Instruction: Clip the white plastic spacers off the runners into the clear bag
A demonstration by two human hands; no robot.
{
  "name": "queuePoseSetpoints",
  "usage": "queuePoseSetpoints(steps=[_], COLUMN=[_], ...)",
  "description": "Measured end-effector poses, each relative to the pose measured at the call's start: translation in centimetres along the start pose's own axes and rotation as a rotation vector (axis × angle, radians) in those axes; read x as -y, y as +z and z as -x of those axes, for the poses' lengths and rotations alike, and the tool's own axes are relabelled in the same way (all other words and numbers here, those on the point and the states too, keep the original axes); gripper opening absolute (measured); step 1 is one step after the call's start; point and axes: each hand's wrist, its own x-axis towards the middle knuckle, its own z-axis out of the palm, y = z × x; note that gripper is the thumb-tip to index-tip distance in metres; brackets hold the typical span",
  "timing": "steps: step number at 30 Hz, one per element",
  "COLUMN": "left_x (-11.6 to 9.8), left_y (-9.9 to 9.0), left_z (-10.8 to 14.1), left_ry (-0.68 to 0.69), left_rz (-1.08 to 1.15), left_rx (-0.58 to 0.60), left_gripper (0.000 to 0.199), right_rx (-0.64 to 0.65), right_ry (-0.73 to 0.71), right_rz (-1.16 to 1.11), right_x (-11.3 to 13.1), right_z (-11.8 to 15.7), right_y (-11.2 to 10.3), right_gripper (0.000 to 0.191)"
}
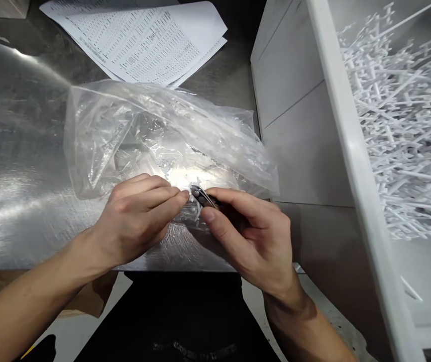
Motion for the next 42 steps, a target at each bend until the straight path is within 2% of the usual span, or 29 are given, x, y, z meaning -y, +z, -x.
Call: queuePoseSetpoints(steps=[4, 9, 13, 16, 19, 22, 30, 35, 39, 42], left_x=[-0.20, -0.28, 0.01, 0.18, 0.18, 0.11, 0.16, -0.04, 0.04, 0.29], left_y=[0.07, 0.08, 0.04, -0.14, -0.18, 0.08, 0.05, 0.07, 0.42, 0.57], left_z=[-0.13, -0.40, -0.20, -0.03, 0.06, 0.09, -0.07, -0.25, -0.42, -0.44], left_ry=[0.003, 0.053, -0.002, -0.100, -0.160, -0.153, -0.147, -0.156, -0.162, -0.129], left_rz=[0.010, -0.021, 0.006, 0.109, 0.140, 0.124, 0.153, 0.167, 0.191, 0.194], left_rx=[-0.023, -0.026, 0.005, -0.019, -0.034, -0.045, -0.073, -0.157, -0.254, -0.274], left_gripper=[0.028, 0.022, 0.026, 0.020, 0.015, 0.017, 0.022, 0.014, 0.017, 0.018], right_rx=[0.004, -0.061, -0.090, -0.150, -0.152, -0.114, -0.149, -0.130, -0.130, -0.131], right_ry=[-0.012, 0.027, 0.120, 0.147, 0.111, 0.066, -0.011, 0.000, 0.037, 0.070], right_rz=[0.027, 0.004, -0.041, -0.085, -0.110, -0.108, -0.047, -0.057, -0.070, -0.076], right_x=[0.00, 0.19, 0.30, 0.21, 0.01, -0.15, -0.18, 0.15, 0.28, 0.29], right_z=[0.03, -0.19, -0.41, -0.27, -0.03, 0.13, 0.34, 0.29, 0.20, 0.10], right_y=[0.02, 0.36, 0.38, 0.12, -0.04, 0.04, 0.02, -0.18, -0.23, -0.10], right_gripper=[0.014, 0.008, 0.007, 0.009, 0.008, 0.013, 0.017, 0.015, 0.012, 0.011])
